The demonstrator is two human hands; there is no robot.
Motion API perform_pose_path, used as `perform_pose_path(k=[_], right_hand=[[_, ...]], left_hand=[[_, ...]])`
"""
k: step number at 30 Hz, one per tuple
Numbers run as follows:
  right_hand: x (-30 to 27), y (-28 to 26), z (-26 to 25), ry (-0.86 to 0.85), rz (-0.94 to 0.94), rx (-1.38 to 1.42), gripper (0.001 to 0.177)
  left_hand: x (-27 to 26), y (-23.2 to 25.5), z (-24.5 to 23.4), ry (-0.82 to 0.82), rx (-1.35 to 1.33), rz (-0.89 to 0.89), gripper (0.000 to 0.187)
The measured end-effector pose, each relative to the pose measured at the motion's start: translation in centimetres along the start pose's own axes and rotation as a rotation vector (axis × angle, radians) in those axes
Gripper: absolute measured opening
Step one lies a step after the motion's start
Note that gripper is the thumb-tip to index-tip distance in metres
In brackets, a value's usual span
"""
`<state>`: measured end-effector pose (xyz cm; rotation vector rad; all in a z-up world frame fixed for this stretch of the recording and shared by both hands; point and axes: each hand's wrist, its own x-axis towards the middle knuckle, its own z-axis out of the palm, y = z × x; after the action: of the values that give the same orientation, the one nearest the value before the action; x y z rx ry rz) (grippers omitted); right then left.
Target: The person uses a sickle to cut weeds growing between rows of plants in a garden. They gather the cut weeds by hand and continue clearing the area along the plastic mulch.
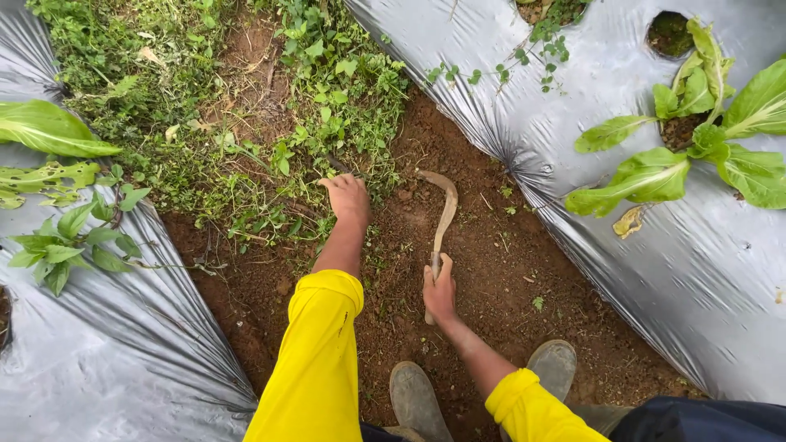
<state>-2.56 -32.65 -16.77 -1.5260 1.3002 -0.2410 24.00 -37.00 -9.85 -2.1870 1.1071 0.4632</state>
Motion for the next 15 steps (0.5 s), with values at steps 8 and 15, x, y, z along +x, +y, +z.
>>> perform_pose_path(k=[8,15], right_hand=[[6.7,-7.0,-3.7,-0.011,-0.151,-0.305,0.059],[3.9,2.0,-2.7,-0.053,-0.134,-0.193,0.061]], left_hand=[[1.5,3.9,-2.0,0.341,0.058,0.134,0.055],[3.2,5.6,-2.5,0.236,0.136,0.181,0.054]])
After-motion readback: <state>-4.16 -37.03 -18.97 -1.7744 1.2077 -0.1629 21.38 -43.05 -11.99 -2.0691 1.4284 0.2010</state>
